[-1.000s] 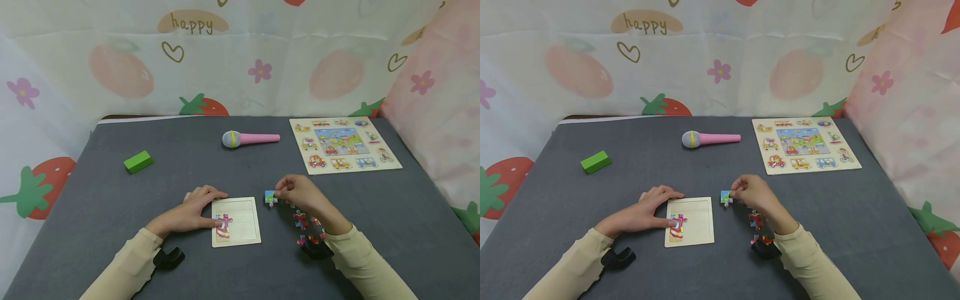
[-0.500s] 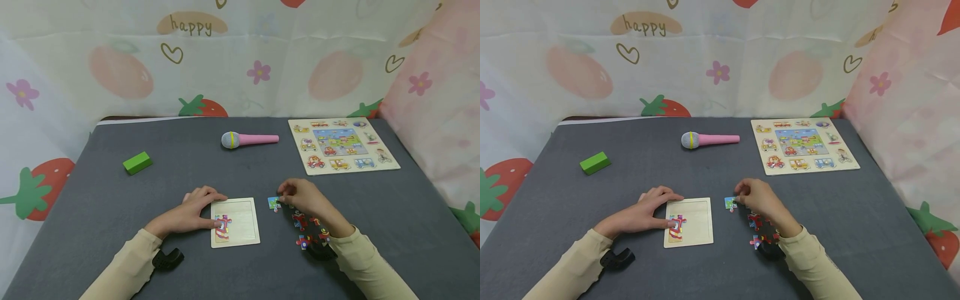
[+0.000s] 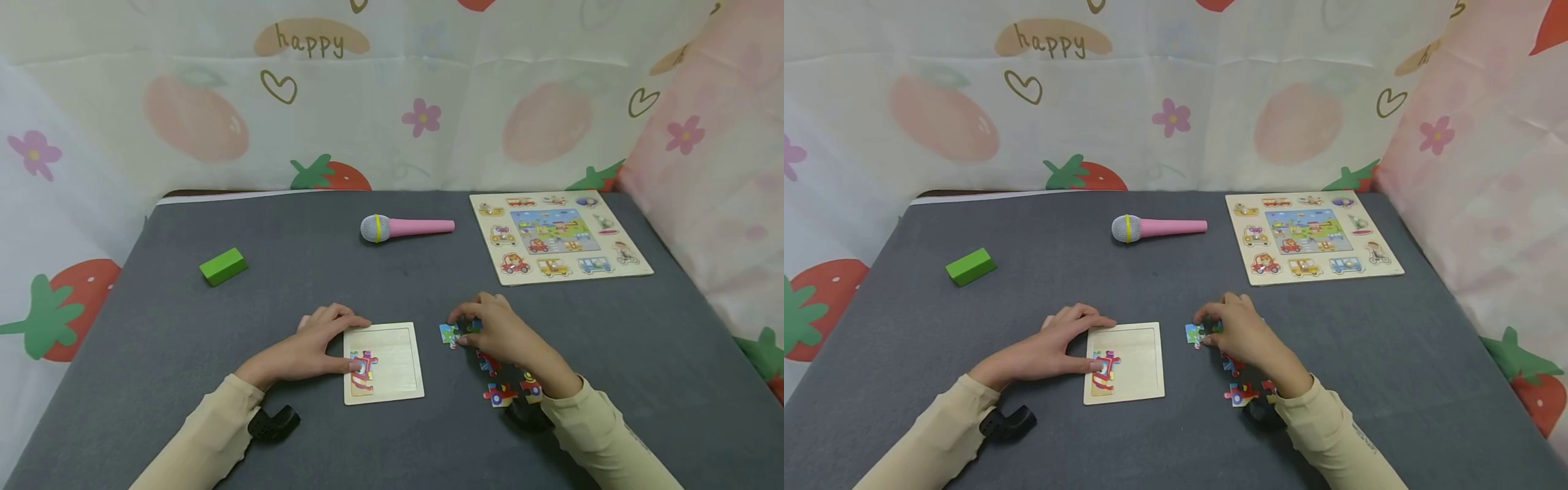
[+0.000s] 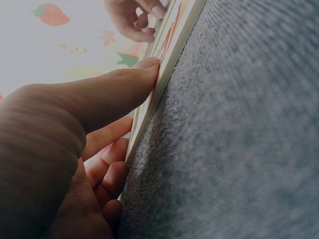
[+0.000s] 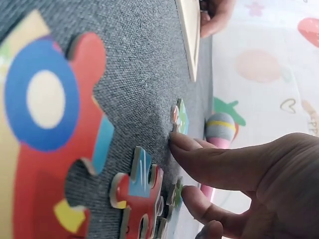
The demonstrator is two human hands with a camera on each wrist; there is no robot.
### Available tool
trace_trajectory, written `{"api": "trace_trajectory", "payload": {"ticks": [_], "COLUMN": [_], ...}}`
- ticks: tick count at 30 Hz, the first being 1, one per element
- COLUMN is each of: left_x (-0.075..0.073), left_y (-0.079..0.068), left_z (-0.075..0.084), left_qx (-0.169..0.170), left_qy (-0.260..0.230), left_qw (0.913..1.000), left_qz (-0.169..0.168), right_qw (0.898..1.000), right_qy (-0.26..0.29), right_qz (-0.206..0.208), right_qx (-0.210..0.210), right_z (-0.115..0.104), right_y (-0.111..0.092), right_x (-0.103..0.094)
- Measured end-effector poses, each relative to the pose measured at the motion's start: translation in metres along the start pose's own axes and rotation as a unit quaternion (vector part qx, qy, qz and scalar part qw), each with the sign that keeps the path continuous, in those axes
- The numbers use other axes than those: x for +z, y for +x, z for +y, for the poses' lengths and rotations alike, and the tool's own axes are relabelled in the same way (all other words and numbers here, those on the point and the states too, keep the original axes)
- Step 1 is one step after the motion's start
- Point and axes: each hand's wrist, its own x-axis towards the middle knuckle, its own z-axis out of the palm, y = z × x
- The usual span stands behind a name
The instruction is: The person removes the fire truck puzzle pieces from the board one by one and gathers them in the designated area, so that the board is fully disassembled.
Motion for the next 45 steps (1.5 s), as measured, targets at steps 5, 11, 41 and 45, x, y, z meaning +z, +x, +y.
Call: {"api": "trace_trajectory", "payload": {"ticks": [5, 11, 41, 45], "left_x": [-0.001, 0.000, -0.001, -0.001], "left_y": [-0.001, -0.001, -0.001, -0.001], "left_z": [0.000, 0.000, 0.002, 0.002], "left_qx": [0.000, 0.000, -0.003, -0.004], "left_qy": [-0.003, -0.003, -0.003, -0.002], "left_qw": [1.0000, 1.0000, 1.0000, 1.0000], "left_qz": [0.000, 0.000, -0.002, -0.002], "right_qw": [1.000, 1.000, 0.993, 0.993], "right_qy": [-0.003, -0.009, 0.054, 0.069], "right_qz": [0.007, 0.005, 0.106, 0.094], "right_qx": [-0.004, -0.005, -0.014, -0.023], "right_z": [-0.002, -0.002, -0.003, -0.021], "right_y": [-0.001, -0.003, 0.000, 0.001], "right_x": [0.001, -0.002, -0.039, -0.025]}}
